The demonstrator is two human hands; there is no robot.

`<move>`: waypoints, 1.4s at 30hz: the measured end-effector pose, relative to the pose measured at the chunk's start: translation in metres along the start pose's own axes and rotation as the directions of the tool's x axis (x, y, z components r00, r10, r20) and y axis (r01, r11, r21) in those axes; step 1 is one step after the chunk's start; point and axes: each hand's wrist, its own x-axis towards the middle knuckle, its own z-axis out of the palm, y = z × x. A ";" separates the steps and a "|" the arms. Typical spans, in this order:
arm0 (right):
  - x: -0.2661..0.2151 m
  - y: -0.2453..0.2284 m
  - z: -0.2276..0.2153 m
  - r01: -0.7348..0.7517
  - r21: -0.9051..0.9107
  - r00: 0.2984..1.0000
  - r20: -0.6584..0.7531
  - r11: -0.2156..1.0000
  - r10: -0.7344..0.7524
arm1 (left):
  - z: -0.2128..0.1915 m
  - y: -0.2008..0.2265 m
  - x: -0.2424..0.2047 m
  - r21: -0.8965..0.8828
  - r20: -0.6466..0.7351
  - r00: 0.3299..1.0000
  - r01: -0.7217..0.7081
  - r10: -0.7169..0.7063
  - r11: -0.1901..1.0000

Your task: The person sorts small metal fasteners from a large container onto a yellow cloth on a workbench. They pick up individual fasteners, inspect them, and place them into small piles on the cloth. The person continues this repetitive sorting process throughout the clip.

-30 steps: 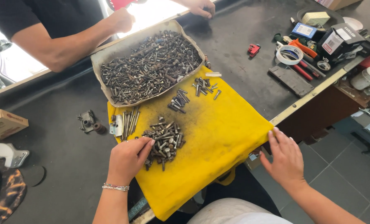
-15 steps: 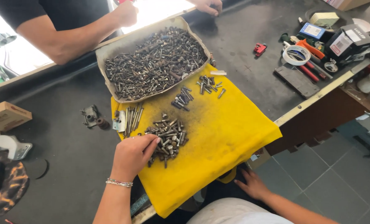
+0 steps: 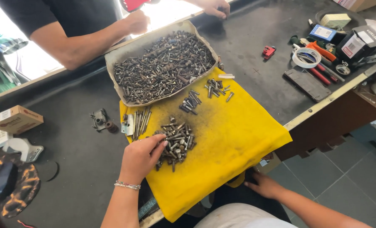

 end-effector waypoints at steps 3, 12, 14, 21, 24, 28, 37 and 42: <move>-0.044 -0.003 -0.045 -0.006 -0.141 0.936 0.346 0.990 0.055 | -0.008 0.015 0.004 -0.029 0.041 0.999 0.002 0.000 1.000; -0.193 -0.212 -0.224 0.969 0.020 0.246 -0.039 0.245 -0.969 | -0.005 0.048 0.004 0.054 -0.062 0.968 -0.241 0.244 0.969; -0.167 -0.255 -0.228 0.967 -0.195 0.150 -0.088 0.164 -0.985 | -0.002 0.046 0.004 0.097 -0.114 0.960 -0.246 0.256 0.964; -0.099 -0.351 -0.226 0.865 -0.501 -0.099 -0.190 0.010 -0.977 | -0.009 0.019 0.004 0.416 -0.386 0.890 -0.066 0.241 0.907; -0.083 -0.358 -0.217 0.875 -0.482 -0.186 -0.257 -0.042 -0.948 | -0.013 0.013 0.006 0.522 -0.354 0.887 -0.076 0.297 0.849; -0.069 -0.356 -0.198 0.884 -0.467 -0.246 -0.455 -0.006 -0.856 | -0.006 0.016 0.010 0.645 -0.400 0.846 -0.013 0.352 0.764; -0.081 -0.349 -0.198 0.769 -0.637 -0.218 -0.340 0.053 -0.915 | -0.003 0.026 0.005 0.721 -0.278 0.912 -0.010 0.302 0.693; -0.085 -0.349 -0.198 0.753 -0.656 -0.215 -0.304 0.041 -0.928 | -0.003 0.030 0.007 0.696 -0.310 0.902 -0.001 0.301 0.718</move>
